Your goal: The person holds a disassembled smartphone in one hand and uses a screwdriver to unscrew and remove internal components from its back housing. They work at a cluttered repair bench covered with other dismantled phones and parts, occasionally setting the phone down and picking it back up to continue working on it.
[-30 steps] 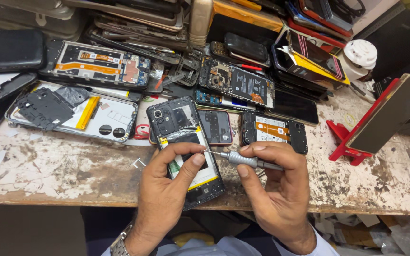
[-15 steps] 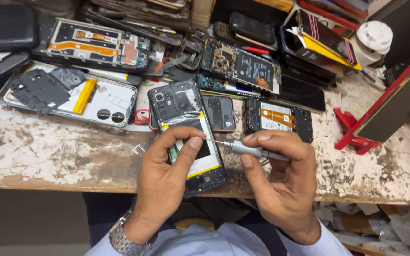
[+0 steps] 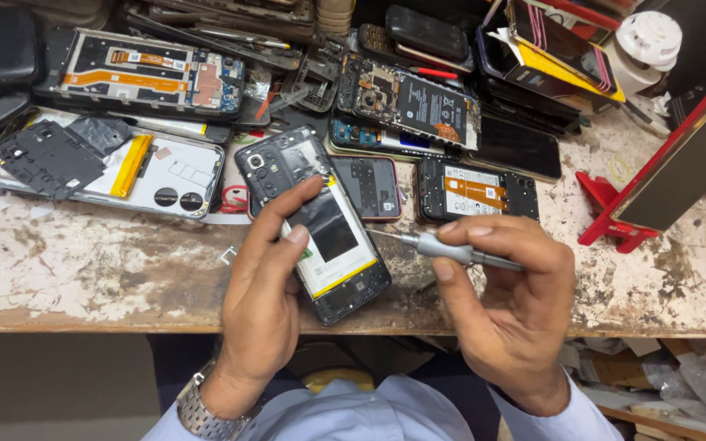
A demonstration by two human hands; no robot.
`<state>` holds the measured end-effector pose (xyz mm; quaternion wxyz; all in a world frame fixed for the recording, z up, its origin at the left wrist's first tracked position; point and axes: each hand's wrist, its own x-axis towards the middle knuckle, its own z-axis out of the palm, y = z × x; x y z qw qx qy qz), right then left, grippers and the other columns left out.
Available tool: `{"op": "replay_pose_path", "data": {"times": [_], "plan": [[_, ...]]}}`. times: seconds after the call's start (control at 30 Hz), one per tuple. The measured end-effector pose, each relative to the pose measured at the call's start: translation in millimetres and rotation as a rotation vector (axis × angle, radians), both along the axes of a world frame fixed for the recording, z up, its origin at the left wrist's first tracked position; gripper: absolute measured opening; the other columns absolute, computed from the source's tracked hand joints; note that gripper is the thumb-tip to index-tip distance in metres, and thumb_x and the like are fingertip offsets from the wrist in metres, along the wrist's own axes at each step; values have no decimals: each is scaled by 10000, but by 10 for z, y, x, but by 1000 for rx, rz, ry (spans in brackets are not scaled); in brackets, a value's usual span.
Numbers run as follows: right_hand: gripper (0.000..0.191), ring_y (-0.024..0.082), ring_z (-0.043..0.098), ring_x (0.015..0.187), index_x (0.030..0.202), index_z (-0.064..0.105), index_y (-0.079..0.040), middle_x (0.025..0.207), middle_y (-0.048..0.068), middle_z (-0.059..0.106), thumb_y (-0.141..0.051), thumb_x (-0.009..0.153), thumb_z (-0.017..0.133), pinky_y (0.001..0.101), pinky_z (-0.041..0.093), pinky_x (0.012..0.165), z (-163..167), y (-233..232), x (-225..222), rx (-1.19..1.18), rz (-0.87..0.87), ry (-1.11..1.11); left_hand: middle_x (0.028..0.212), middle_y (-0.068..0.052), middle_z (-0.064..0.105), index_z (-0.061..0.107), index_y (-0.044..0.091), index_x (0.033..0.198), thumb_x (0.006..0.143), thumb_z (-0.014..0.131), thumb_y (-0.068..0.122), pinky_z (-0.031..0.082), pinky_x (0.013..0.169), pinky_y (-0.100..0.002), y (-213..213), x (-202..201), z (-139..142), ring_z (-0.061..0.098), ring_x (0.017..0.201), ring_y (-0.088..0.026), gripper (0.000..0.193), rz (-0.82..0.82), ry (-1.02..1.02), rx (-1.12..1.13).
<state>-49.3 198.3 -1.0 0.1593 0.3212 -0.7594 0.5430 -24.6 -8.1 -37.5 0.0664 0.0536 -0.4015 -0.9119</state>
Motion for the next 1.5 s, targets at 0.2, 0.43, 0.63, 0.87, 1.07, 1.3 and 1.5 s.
{"op": "replay_pose_path", "data": {"times": [0.2, 0.43, 0.63, 0.87, 1.07, 1.3, 1.5], "plan": [[426, 203, 672, 1126, 1261, 458, -37, 1227, 155, 596, 142, 940, 673, 312, 606, 971, -11, 246, 55, 102, -13, -1, 1395, -122, 576, 391, 14, 1558, 906, 526, -88, 445, 1068, -270, 82, 8, -18, 562, 1238, -136, 673, 66, 93, -400], [409, 209, 720, 1040, 1186, 507, -45, 1127, 145, 676, 89, 886, 751, 308, 616, 885, -39, 378, 60, 286, 2, 104, 1468, -127, 541, 356, 13, 1574, 920, 520, -93, 410, 1130, -287, 146, 6, -56, 531, 1332, -152, 683, 88, 107, -434], [424, 229, 742, 1024, 1168, 510, -51, 1094, 140, 695, 88, 860, 766, 323, 622, 872, 15, 349, 60, 387, 26, 174, 1446, -123, 570, 370, 41, 1573, 911, 538, -84, 442, 1072, -280, 145, 23, -42, 564, 1283, -147, 695, 93, 52, -487], [433, 230, 746, 1023, 1171, 511, -54, 1094, 138, 698, 90, 857, 771, 319, 633, 851, 31, 314, 44, 413, 65, 185, 1455, -126, 557, 360, 38, 1573, 920, 527, -81, 435, 1099, -298, 156, 32, -42, 554, 1311, -158, 684, 90, 69, -472], [446, 226, 755, 1006, 1194, 508, -65, 1115, 152, 695, 104, 867, 760, 290, 634, 792, 22, 323, 39, 421, 110, 134, 1481, -131, 541, 358, 35, 1571, 924, 522, -81, 428, 1114, -310, 166, 26, -43, 541, 1336, -164, 678, 93, 79, -474], [441, 258, 736, 1057, 1197, 493, -76, 1153, 127, 679, 84, 880, 754, 354, 636, 870, 57, 296, 1, 465, 167, 190, 1467, -126, 566, 368, 52, 1565, 903, 538, -59, 457, 1078, -303, 162, 34, -20, 574, 1307, -166, 692, 95, 56, -543], [396, 306, 723, 1065, 1158, 561, -54, 1156, 137, 673, 39, 828, 759, 384, 616, 892, 207, 294, -54, 625, 257, 261, 1456, -136, 615, 433, 59, 1535, 883, 576, -16, 469, 1084, -339, 141, 49, 48, 604, 1323, -202, 671, 173, 71, -808]]}}
